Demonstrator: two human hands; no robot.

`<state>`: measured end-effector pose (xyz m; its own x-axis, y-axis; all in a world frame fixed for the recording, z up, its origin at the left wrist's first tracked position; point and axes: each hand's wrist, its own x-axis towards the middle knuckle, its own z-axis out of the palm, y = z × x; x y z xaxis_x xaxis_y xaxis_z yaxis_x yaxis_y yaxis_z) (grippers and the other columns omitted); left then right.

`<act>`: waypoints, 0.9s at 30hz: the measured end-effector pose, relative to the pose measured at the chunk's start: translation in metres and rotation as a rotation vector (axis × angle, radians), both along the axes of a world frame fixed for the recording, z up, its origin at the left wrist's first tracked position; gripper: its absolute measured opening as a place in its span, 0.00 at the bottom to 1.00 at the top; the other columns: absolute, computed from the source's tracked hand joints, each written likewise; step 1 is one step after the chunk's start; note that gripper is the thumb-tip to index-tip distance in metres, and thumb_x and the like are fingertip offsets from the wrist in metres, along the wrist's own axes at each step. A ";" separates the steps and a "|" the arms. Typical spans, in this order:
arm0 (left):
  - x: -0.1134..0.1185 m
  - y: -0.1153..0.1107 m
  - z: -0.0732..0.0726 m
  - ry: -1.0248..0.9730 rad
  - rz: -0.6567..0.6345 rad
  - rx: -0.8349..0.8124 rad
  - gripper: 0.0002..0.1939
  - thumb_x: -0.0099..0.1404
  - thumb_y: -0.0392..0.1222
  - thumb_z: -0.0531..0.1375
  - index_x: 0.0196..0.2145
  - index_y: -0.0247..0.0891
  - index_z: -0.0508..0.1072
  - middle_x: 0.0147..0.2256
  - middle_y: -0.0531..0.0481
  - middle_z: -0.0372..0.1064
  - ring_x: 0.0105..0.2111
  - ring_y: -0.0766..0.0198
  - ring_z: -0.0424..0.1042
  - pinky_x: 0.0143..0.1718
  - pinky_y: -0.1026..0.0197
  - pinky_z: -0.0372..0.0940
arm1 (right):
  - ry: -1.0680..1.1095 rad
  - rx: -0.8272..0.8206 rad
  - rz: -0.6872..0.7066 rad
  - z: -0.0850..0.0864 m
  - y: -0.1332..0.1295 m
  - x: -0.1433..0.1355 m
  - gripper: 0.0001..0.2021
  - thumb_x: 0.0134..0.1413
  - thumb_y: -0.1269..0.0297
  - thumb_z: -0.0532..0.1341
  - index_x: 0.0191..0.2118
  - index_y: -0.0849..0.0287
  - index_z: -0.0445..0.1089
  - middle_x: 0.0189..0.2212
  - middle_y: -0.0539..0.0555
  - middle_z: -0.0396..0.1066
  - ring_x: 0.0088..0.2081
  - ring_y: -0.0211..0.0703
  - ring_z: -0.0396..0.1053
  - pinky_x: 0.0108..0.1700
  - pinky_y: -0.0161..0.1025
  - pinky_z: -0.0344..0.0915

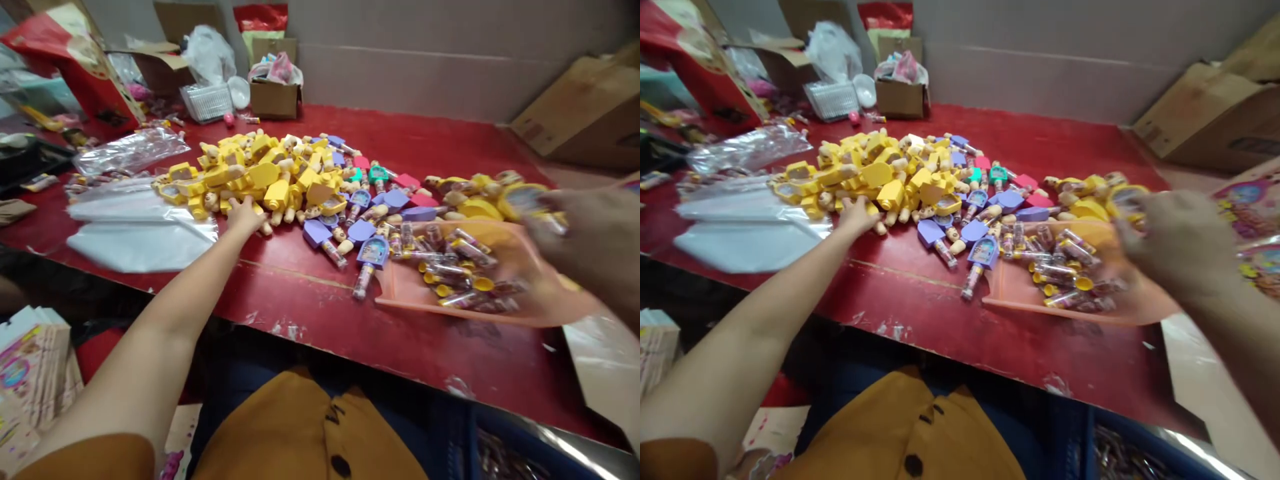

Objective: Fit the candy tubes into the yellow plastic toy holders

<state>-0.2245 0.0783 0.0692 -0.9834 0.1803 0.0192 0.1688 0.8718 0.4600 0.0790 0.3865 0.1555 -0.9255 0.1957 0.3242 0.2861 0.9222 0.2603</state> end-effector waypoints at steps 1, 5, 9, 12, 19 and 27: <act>0.003 0.000 0.001 -0.020 -0.044 -0.007 0.29 0.47 0.39 0.64 0.48 0.37 0.63 0.53 0.33 0.52 0.50 0.37 0.61 0.49 0.45 0.58 | -0.072 0.013 0.035 -0.004 -0.002 -0.003 0.12 0.60 0.62 0.53 0.39 0.64 0.68 0.36 0.57 0.66 0.37 0.39 0.64 0.41 0.39 0.62; 0.020 -0.009 -0.001 -0.036 -0.143 0.005 0.27 0.44 0.27 0.58 0.45 0.35 0.63 0.52 0.32 0.53 0.54 0.35 0.55 0.53 0.41 0.51 | -0.338 -0.002 0.185 -0.036 -0.025 -0.016 0.23 0.62 0.65 0.40 0.40 0.69 0.71 0.40 0.62 0.66 0.45 0.42 0.62 0.45 0.40 0.55; 0.043 -0.032 0.000 -0.087 -0.073 0.119 0.27 0.47 0.29 0.56 0.47 0.35 0.57 0.50 0.31 0.56 0.55 0.38 0.54 0.53 0.41 0.51 | -0.334 -0.009 0.120 -0.062 -0.032 -0.032 0.22 0.61 0.69 0.41 0.42 0.78 0.68 0.41 0.71 0.64 0.50 0.57 0.57 0.40 0.47 0.54; 0.069 -0.059 0.009 -0.281 -0.014 0.290 0.26 0.52 0.35 0.52 0.49 0.37 0.53 0.40 0.37 0.65 0.43 0.47 0.68 0.38 0.50 0.65 | -0.280 -0.026 0.093 -0.062 -0.028 -0.037 0.17 0.58 0.68 0.49 0.36 0.76 0.70 0.38 0.70 0.65 0.45 0.56 0.61 0.38 0.47 0.54; 0.156 -0.083 0.012 -1.216 -0.303 1.092 0.27 0.51 0.55 0.59 0.45 0.40 0.62 0.31 0.50 0.66 0.15 0.75 0.59 0.12 0.73 0.45 | -0.104 -0.473 0.568 -0.043 -0.104 -0.006 0.08 0.62 0.67 0.47 0.40 0.62 0.61 0.28 0.55 0.66 0.27 0.36 0.63 0.28 0.33 0.61; 0.198 -0.109 -0.002 -1.162 -0.398 1.506 0.23 0.44 0.47 0.69 0.36 0.30 0.72 0.30 0.45 0.71 0.23 0.69 0.69 0.21 0.70 0.61 | -0.126 -0.756 0.620 -0.091 -0.170 0.012 0.16 0.61 0.57 0.50 0.54 0.44 0.55 0.42 0.55 0.68 0.42 0.46 0.68 0.38 0.45 0.69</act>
<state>-0.0269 -0.0302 0.0673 -0.5418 0.8210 -0.1801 -0.6635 -0.2862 0.6912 0.0908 0.2163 0.0645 -0.9534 -0.2208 0.2056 -0.2936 0.8355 -0.4645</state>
